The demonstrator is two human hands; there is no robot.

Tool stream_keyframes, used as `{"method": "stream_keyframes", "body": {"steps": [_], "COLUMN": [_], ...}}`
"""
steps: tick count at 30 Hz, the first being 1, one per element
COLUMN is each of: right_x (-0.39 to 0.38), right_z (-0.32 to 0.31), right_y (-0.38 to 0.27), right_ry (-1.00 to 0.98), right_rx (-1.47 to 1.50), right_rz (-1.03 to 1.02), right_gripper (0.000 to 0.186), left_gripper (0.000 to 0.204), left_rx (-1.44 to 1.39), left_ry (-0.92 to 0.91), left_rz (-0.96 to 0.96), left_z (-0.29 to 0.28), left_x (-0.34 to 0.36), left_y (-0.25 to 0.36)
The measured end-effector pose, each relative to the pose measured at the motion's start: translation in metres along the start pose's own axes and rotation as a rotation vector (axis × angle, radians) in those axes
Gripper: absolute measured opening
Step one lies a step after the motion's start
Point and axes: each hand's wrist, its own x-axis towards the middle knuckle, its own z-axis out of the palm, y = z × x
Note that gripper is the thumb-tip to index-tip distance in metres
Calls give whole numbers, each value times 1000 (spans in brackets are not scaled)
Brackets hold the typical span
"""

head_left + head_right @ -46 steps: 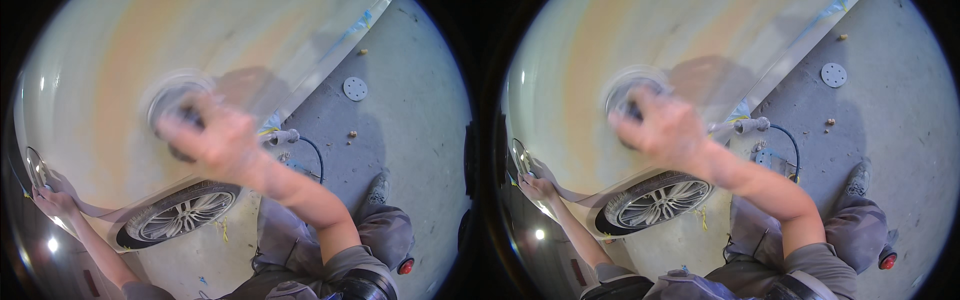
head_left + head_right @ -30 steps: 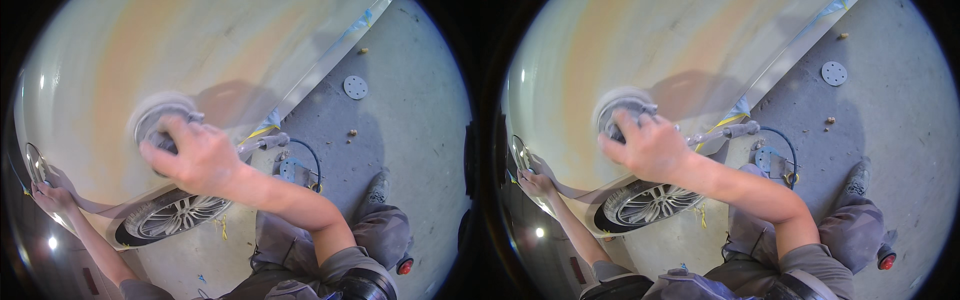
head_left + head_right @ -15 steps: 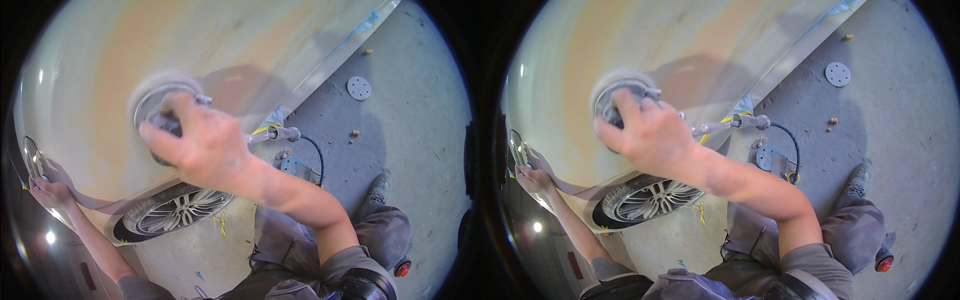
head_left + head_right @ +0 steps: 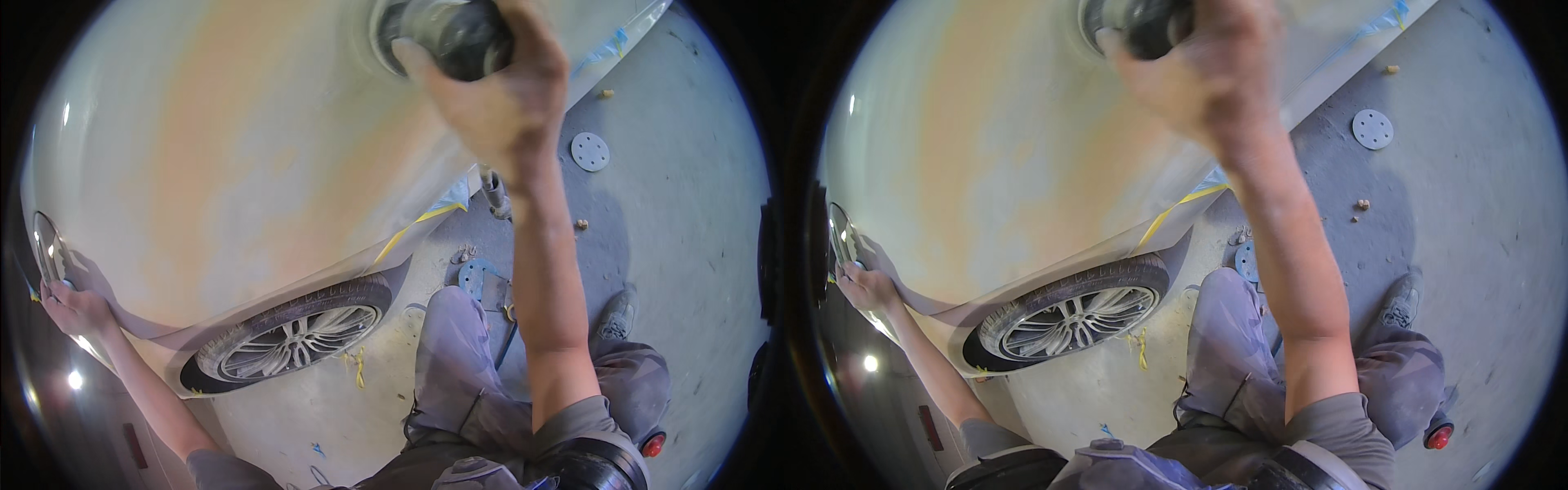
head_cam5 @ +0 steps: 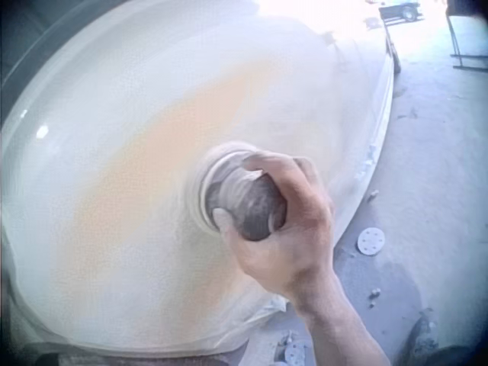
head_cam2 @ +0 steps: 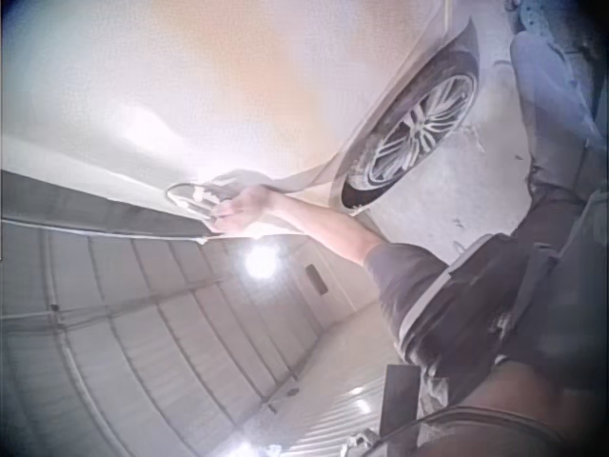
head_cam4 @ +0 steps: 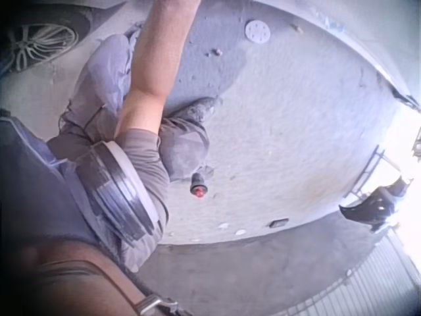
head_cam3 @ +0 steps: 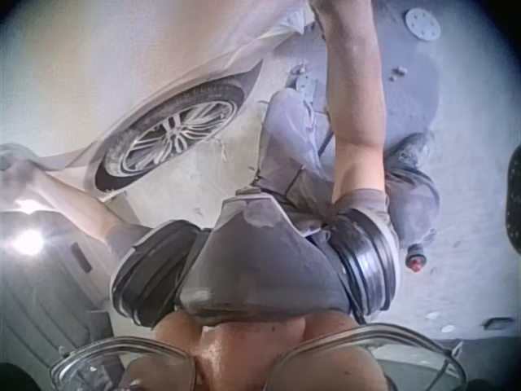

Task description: The person uses a pneumatic orbital sander to sand the rear quarter panel of a white car. They repeatedly sand the surface, pause to wipe it with their hand, and change sanding discs mid-task. The work continues across the same panel area without a visible final finish.

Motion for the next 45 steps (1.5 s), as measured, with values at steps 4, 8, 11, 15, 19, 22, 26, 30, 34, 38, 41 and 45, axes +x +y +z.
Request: {"method": "stream_keyframes", "body": {"steps": [4,8,11,15,19,22,26,30,34,38,41,45], "right_x": [-22,-101,-141,-137,-80,-32,26,66,77,34,1,-30], "right_z": [11,46,55,46,27,1,-29,-53,-79,-111,-134,-137], "right_y": [-34,-114,-151,-135,-75,-13,75,141,158,113,70,28], "right_ry": [-56,-288,-335,-328,-183,-155,51,155,182,86,-68,-156], "right_rx": [-94,98,69,91,155,111,5,-39,-108,-195,259,1035], "right_rz": [21,-7,-192,-177,-56,102,174,319,650,614,579,675], "right_gripper": [48,43,33,34,39,48,56,59,60,62,67,77], "left_gripper": [53,53,54,50,44,44,44,46,46,44,45,49], "left_rx": [46,46,173,-74,26,42,46,48,97,27,60,-77], "left_ry": [-33,-50,-33,-81,30,11,24,9,9,-41,-65,-50], "left_rz": [0,30,163,41,91,35,46,88,132,82,99,150], "left_z": [1,4,4,3,4,5,7,7,9,12,9,-3], "left_x": [0,0,0,-9,-11,-10,-12,-16,-20,-25,-25,-18], "left_y": [-9,-27,-37,-36,-23,-15,-13,-17,-20,-17,-6,33]}}
